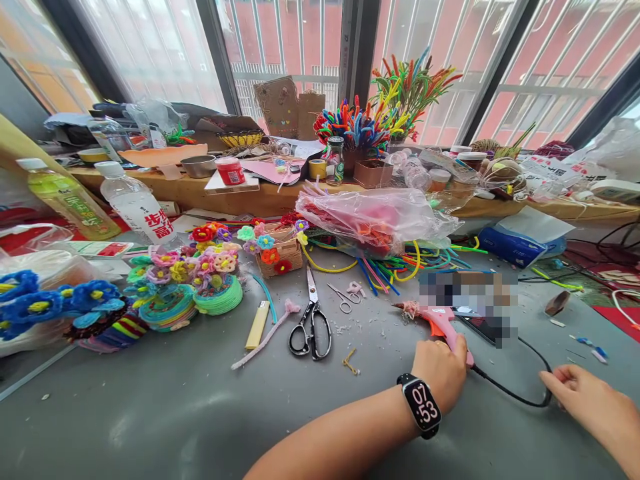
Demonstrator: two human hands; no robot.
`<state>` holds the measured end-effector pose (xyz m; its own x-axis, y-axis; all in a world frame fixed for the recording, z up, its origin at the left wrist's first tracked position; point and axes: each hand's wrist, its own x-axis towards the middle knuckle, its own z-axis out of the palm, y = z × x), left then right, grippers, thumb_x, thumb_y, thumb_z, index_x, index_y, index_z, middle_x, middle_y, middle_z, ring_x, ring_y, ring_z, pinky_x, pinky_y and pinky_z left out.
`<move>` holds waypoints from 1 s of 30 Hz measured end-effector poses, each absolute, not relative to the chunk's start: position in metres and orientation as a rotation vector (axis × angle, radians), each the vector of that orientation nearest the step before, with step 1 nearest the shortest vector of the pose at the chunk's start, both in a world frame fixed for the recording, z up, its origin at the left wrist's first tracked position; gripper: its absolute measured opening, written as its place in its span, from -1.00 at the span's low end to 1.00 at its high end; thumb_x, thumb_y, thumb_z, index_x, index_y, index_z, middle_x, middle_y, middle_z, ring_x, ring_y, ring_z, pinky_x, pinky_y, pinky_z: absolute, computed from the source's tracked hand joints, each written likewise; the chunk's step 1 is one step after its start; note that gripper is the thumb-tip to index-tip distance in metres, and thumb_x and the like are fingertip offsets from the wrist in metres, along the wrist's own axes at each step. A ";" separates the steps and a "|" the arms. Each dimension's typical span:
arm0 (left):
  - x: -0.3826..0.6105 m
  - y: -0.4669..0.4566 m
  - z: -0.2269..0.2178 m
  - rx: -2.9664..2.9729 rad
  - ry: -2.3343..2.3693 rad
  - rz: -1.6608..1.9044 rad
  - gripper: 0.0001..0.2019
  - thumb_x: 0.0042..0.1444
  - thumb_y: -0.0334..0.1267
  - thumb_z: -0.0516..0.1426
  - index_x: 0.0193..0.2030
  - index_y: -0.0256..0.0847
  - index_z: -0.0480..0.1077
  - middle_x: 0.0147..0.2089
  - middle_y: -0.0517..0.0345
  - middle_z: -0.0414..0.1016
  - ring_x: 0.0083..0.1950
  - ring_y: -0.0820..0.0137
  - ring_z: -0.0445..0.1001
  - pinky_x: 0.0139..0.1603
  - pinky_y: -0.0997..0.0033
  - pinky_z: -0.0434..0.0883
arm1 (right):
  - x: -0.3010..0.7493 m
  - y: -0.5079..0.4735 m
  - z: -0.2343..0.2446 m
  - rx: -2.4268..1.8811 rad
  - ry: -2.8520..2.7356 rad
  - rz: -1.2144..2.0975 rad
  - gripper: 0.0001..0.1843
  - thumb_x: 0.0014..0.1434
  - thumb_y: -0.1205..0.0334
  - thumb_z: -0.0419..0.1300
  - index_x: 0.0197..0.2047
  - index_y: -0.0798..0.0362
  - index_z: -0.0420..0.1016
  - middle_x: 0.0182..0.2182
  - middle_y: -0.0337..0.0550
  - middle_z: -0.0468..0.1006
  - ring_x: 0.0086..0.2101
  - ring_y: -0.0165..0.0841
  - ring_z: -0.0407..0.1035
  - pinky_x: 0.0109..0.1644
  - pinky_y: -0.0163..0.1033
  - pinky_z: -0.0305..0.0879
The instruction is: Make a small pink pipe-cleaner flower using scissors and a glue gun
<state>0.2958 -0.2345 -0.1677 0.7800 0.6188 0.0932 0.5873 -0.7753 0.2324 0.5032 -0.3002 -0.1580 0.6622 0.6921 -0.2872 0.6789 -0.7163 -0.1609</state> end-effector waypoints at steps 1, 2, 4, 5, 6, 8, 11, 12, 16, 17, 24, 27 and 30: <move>0.297 -0.235 -0.168 2.776 0.955 0.255 -0.61 0.14 -0.37 -0.14 0.13 -0.35 0.06 -0.36 -0.10 0.44 -0.37 0.28 0.46 -0.51 0.41 0.27 | 0.509 -0.302 -0.158 -2.858 -1.138 0.544 -0.62 -0.03 0.11 -0.01 -0.82 -0.13 0.11 -0.63 -0.05 0.46 -0.64 -0.37 0.33 -0.44 -0.23 0.16; 0.298 -0.236 -0.167 2.772 0.949 0.263 -0.61 0.14 -0.37 -0.15 0.13 -0.35 0.05 -0.37 -0.10 0.45 -0.38 0.28 0.46 -0.52 0.41 0.27 | 0.514 -0.303 -0.159 -2.879 -1.119 0.573 -0.60 -0.03 0.10 0.00 -0.84 -0.13 0.10 -0.64 -0.05 0.46 -0.65 -0.38 0.33 -0.44 -0.24 0.16; 0.296 -0.240 -0.165 2.776 0.919 0.271 -0.60 0.13 -0.38 -0.15 0.13 -0.35 0.04 -0.38 -0.09 0.45 -0.40 0.28 0.46 -0.54 0.41 0.27 | 0.523 -0.305 -0.162 -2.869 -1.115 0.620 -0.57 -0.05 0.04 0.02 -0.87 -0.14 0.11 -0.65 -0.06 0.45 -0.66 -0.41 0.33 -0.45 -0.26 0.16; 0.293 -0.243 -0.162 2.785 0.892 0.278 -0.59 0.12 -0.39 -0.14 0.13 -0.36 0.04 -0.39 -0.09 0.45 -0.41 0.28 0.45 -0.55 0.41 0.26 | 0.527 -0.306 -0.164 -2.848 -1.114 0.622 -0.57 -0.05 -0.01 0.02 -0.87 -0.14 0.12 -0.65 -0.06 0.44 -0.66 -0.42 0.33 -0.45 -0.26 0.16; 0.289 -0.246 -0.158 2.793 0.868 0.285 -0.60 0.10 -0.40 -0.13 0.12 -0.35 0.05 -0.39 -0.07 0.45 -0.42 0.28 0.45 -0.56 0.41 0.26 | 0.529 -0.306 -0.166 -2.831 -1.105 0.599 -0.57 -0.06 -0.06 0.02 -0.85 -0.13 0.13 -0.65 -0.05 0.44 -0.66 -0.41 0.33 -0.46 -0.26 0.16; 0.274 -0.252 -0.147 2.798 0.773 0.331 -0.60 0.05 -0.38 -0.08 0.08 -0.31 0.08 -0.39 -0.01 0.44 -0.46 0.30 0.44 -0.59 0.42 0.25 | 0.528 -0.307 -0.167 -2.815 -1.057 0.500 -0.59 -0.09 -0.15 0.01 -0.80 -0.13 0.19 -0.66 0.01 0.45 -0.69 -0.36 0.31 -0.49 -0.22 0.16; 0.237 -0.250 -0.129 2.728 0.763 0.239 -0.82 0.00 -0.35 -0.03 -0.23 -0.25 0.27 -0.40 0.05 0.45 -0.48 0.36 0.43 -0.60 0.47 0.25 | 0.512 -0.306 -0.160 -2.760 -0.947 0.297 -0.68 -0.13 -0.16 0.04 -0.63 -0.10 0.22 -0.58 0.02 0.50 -0.72 -0.29 0.27 -0.56 -0.18 0.14; 0.222 -0.246 -0.123 2.712 0.829 0.197 -0.86 0.01 -0.37 -0.05 -0.30 -0.25 0.28 -0.41 0.06 0.45 -0.47 0.37 0.43 -0.57 0.47 0.27 | 0.504 -0.306 -0.155 -2.711 -0.939 0.208 -0.71 -0.11 -0.13 0.03 -0.57 -0.10 0.21 -0.53 -0.03 0.52 -0.71 -0.28 0.27 -0.57 -0.19 0.14; 0.149 -0.219 -0.108 2.608 1.302 0.110 -0.79 0.10 -0.34 -0.14 -0.34 -0.23 0.31 -0.35 0.04 0.46 -0.33 0.32 0.45 -0.38 0.40 0.32 | 0.468 -0.298 -0.141 -2.501 -1.285 0.186 -0.71 -0.04 -0.09 -0.02 -0.44 -0.05 0.25 -0.60 -0.16 0.45 -0.62 -0.29 0.32 -0.53 -0.26 0.15; 0.130 -0.213 -0.107 2.555 1.453 0.115 -0.78 0.11 -0.31 -0.14 -0.31 -0.23 0.31 -0.30 0.03 0.46 -0.28 0.29 0.44 -0.34 0.38 0.32 | 0.461 -0.295 -0.141 -2.461 -1.384 0.248 -0.68 -0.06 -0.12 -0.01 -0.45 -0.04 0.28 -0.61 -0.17 0.45 -0.62 -0.30 0.33 -0.53 -0.27 0.14; 0.050 -0.195 -0.121 2.225 2.071 -0.090 -0.78 0.12 -0.19 -0.12 -0.18 -0.21 0.21 -0.19 0.01 0.45 -0.23 0.22 0.45 -0.42 0.39 0.27 | 0.421 -0.268 -0.156 -2.370 -1.671 0.301 -0.66 -0.05 -0.11 0.01 -0.44 0.01 0.28 -0.62 -0.18 0.43 -0.57 -0.26 0.36 -0.52 -0.28 0.13; 0.049 -0.192 -0.127 2.252 2.091 -0.075 -0.77 0.12 -0.19 -0.13 -0.13 -0.20 0.16 -0.17 0.02 0.44 -0.25 0.24 0.46 -0.45 0.42 0.24 | 0.416 -0.261 -0.160 -2.425 -1.639 0.158 -0.72 -0.03 -0.01 0.01 -0.35 0.03 0.25 -0.63 -0.17 0.43 -0.57 -0.23 0.36 -0.54 -0.28 0.10; 0.054 -0.186 -0.130 2.296 2.057 -0.106 -0.82 0.12 -0.21 -0.14 -0.24 -0.20 0.20 -0.21 0.04 0.46 -0.28 0.27 0.46 -0.47 0.44 0.21 | 0.411 -0.261 -0.156 -2.425 -1.626 0.122 -0.76 -0.01 0.04 0.00 -0.37 0.03 0.25 -0.65 -0.19 0.42 -0.59 -0.25 0.35 -0.55 -0.28 0.09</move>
<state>0.0539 -0.1858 -0.1295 0.1090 0.9900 -0.0892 0.9940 -0.1097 -0.0032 0.4107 -0.2609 -0.1560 0.3852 0.9214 0.0522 0.9031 -0.3647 -0.2265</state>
